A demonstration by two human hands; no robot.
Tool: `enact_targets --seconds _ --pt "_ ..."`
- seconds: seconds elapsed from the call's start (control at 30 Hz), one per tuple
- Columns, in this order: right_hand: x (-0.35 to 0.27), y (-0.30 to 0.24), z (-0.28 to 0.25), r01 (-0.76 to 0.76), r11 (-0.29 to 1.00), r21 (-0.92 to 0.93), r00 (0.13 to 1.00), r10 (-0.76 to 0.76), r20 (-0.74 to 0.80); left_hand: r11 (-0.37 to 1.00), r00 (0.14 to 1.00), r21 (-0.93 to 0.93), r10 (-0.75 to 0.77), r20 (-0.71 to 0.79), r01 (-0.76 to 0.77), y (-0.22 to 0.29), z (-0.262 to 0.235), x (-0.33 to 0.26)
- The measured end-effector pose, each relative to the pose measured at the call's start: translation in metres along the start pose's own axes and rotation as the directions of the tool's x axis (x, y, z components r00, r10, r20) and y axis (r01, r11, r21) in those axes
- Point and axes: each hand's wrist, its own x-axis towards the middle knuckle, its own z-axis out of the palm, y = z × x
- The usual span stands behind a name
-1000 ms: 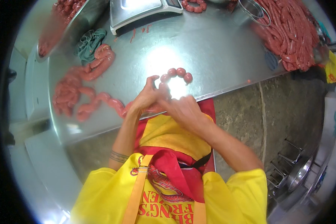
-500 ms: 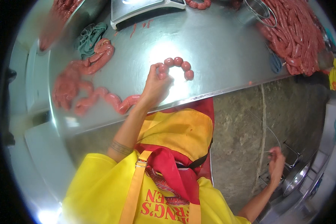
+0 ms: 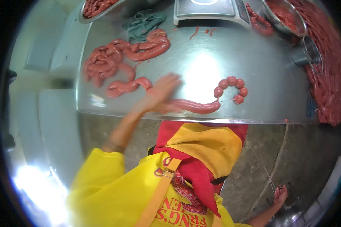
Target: The person forms linked sausage segments by pinching and twisting a long sausage casing on a stainless steel table. They use scissors to cut the casing into shorter sections and continue shaping the segments by hand.
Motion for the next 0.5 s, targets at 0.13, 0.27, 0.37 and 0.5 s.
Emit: enact_targets --seconds 0.13,0.27,0.37,0.5 --pt "0.009 -0.072 0.087 0.276 0.637 -0.720 0.916 -0.401 -0.005 0.958 0.999 0.284 -0.041 0.024 0.033 -0.058 -0.018 -0.100" --pt "-0.059 -0.126 0.343 0.909 0.367 -0.198 0.416 -0.783 0.462 0.902 0.985 0.422 -0.144 0.094 0.091 -0.041 -0.041 -0.104" --pt "-0.148 -0.144 0.509 0.989 0.031 -0.143 0.111 -0.789 0.604 0.947 0.888 0.223 -0.300 0.348 0.233 -0.016 -0.105 -0.082" --pt "-0.214 -0.173 0.593 0.930 -0.229 -0.288 0.045 -0.707 0.706 0.960 0.869 0.015 -0.260 0.421 0.279 0.026 -0.197 -0.053"
